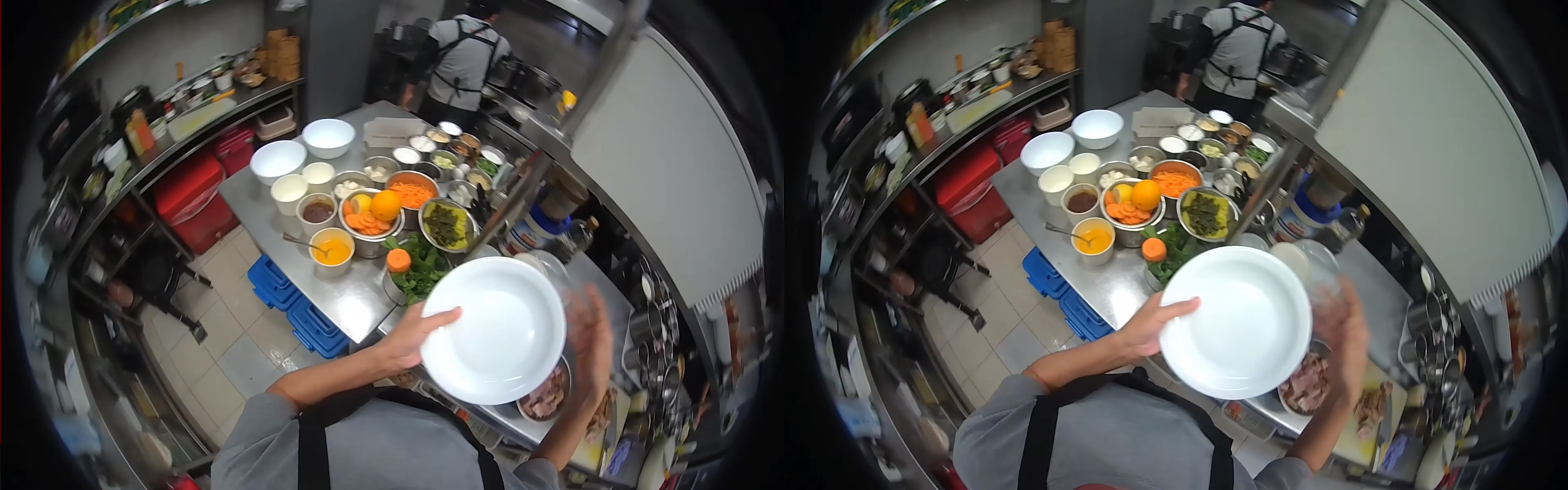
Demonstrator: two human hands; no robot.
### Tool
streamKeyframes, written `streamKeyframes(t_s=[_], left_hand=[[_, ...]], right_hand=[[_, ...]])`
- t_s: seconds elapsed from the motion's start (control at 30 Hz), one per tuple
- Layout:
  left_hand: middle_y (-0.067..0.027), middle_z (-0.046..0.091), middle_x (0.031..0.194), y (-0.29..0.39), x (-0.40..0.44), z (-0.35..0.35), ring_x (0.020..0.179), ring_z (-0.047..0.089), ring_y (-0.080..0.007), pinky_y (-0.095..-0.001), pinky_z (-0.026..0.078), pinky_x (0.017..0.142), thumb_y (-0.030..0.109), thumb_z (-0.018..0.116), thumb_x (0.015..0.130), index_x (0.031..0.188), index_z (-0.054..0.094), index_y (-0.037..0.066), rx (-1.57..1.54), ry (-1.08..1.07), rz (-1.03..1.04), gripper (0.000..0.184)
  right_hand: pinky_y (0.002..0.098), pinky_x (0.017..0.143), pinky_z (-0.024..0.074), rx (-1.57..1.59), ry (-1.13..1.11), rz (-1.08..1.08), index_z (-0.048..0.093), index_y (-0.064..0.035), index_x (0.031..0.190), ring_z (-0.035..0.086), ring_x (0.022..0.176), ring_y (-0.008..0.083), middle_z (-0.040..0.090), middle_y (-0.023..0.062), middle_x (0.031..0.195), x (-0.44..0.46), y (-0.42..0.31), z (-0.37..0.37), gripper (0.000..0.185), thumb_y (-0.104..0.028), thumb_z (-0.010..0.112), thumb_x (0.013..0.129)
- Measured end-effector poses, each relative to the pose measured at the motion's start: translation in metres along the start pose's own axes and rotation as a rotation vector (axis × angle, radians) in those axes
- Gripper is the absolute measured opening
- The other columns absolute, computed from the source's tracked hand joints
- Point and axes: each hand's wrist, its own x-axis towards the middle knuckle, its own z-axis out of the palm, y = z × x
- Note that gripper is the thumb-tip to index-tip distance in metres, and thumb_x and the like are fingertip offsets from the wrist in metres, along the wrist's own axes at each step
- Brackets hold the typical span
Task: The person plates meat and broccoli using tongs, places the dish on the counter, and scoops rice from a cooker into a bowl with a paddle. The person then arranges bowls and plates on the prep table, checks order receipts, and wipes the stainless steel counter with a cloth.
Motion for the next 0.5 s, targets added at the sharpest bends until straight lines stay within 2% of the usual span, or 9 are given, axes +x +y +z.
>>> streamKeyframes(t_s=[0.03, 0.13, 0.17, 0.23, 0.27, 0.3, 0.33, 0.37, 0.5], left_hand=[[-0.0183, 0.052, 0.114, 0.006, -0.011, -0.012, 0.102, 0.056, -0.0251, -0.0374, 0.050, 0.085, 0.013, 0.059, 0.085, 0.124, 0.038, -0.006, -0.027, 0.049, 0.025, 0.048], [-0.0175, 0.052, 0.115, 0.017, -0.047, -0.050, 0.104, 0.055, -0.0265, -0.0390, 0.048, 0.087, 0.014, 0.059, 0.085, 0.125, 0.037, -0.004, -0.116, 0.218, 0.180, 0.049], [-0.0173, 0.052, 0.116, 0.018, -0.063, -0.065, 0.105, 0.054, -0.0269, -0.0396, 0.048, 0.088, 0.014, 0.059, 0.085, 0.125, 0.037, -0.004, -0.149, 0.284, 0.260, 0.050], [-0.0171, 0.051, 0.117, 0.013, -0.094, -0.104, 0.106, 0.053, -0.0276, -0.0407, 0.046, 0.090, 0.013, 0.059, 0.084, 0.126, 0.037, -0.003, -0.206, 0.417, 0.413, 0.050], [-0.0171, 0.051, 0.117, 0.007, -0.112, -0.120, 0.107, 0.053, -0.0280, -0.0413, 0.046, 0.090, 0.013, 0.059, 0.084, 0.126, 0.037, -0.003, -0.241, 0.478, 0.485, 0.050], [-0.0175, 0.051, 0.118, 0.002, -0.132, -0.131, 0.108, 0.052, -0.0284, -0.0419, 0.045, 0.091, 0.013, 0.059, 0.084, 0.126, 0.037, -0.002, -0.293, 0.532, 0.556, 0.049], [-0.0180, 0.050, 0.118, -0.004, -0.153, -0.140, 0.109, 0.052, -0.0288, -0.0425, 0.045, 0.091, 0.012, 0.058, 0.085, 0.126, 0.037, -0.002, -0.347, 0.581, 0.625, 0.049], [-0.0181, 0.050, 0.119, -0.011, -0.172, -0.149, 0.109, 0.052, -0.0291, -0.0430, 0.044, 0.092, 0.012, 0.057, 0.085, 0.127, 0.037, -0.002, -0.358, 0.628, 0.714, 0.048], [-0.0183, 0.049, 0.121, -0.047, -0.243, -0.157, 0.110, 0.051, -0.0296, -0.0437, 0.044, 0.092, 0.014, 0.055, 0.086, 0.127, 0.036, -0.002, -0.377, 0.847, 0.978, 0.048]], right_hand=[[0.0388, 0.093, 0.0382, -0.238, 0.269, -0.077, 0.037, -0.0034, 0.132, 0.047, 0.115, 0.0240, 0.045, 0.0140, 0.130, 0.018, 0.007, -0.019, 0.058, -0.042, 0.045, 0.090], [0.0382, 0.092, 0.0385, -0.555, 0.695, -0.126, 0.046, -0.0003, 0.125, 0.046, 0.115, 0.0208, 0.048, 0.0151, 0.127, 0.070, 0.075, -0.146, 0.053, -0.039, 0.048, 0.089], [0.0369, 0.094, 0.0375, -0.846, 0.692, -0.111, 0.046, 0.0039, 0.123, 0.048, 0.114, 0.0275, 0.048, 0.0204, 0.125, 0.096, 0.136, -0.245, 0.054, -0.036, 0.050, 0.088], [0.0396, 0.095, 0.0368, -1.252, 0.804, 0.241, 0.049, 0.0076, 0.118, 0.050, 0.110, 0.0361, 0.053, 0.0252, 0.117, 0.111, 0.177, -0.261, 0.064, -0.047, 0.050, 0.085], [0.0427, 0.091, 0.0407, -1.474, 0.763, 0.090, 0.047, 0.0143, 0.115, 0.051, 0.103, 0.0434, 0.054, 0.0307, 0.109, 0.126, 0.263, -0.349, 0.072, -0.050, 0.052, 0.083], [0.0416, 0.091, 0.0417, -1.479, 0.678, 0.335, 0.046, 0.0168, 0.113, 0.051, 0.102, 0.0451, 0.053, 0.0326, 0.108, 0.121, 0.255, -0.307, 0.076, -0.053, 0.051, 0.083], [0.0414, 0.091, 0.0425, -1.429, 0.618, 0.546, 0.043, 0.0128, 0.118, 0.052, 0.105, 0.0403, 0.051, 0.0293, 0.115, 0.136, 0.333, -0.374, 0.069, -0.046, 0.052, 0.085], [0.0415, 0.091, 0.0425, -1.435, 0.581, 0.655, 0.043, 0.0126, 0.118, 0.052, 0.105, 0.0401, 0.051, 0.0291, 0.115, 0.129, 0.334, -0.356, 0.068, -0.046, 0.052, 0.085], [0.0418, 0.091, 0.0426, -1.393, 0.549, 0.644, 0.043, 0.0117, 0.119, 0.051, 0.106, 0.0395, 0.051, 0.0283, 0.116, 0.142, 0.337, -0.300, 0.067, -0.045, 0.052, 0.085]])
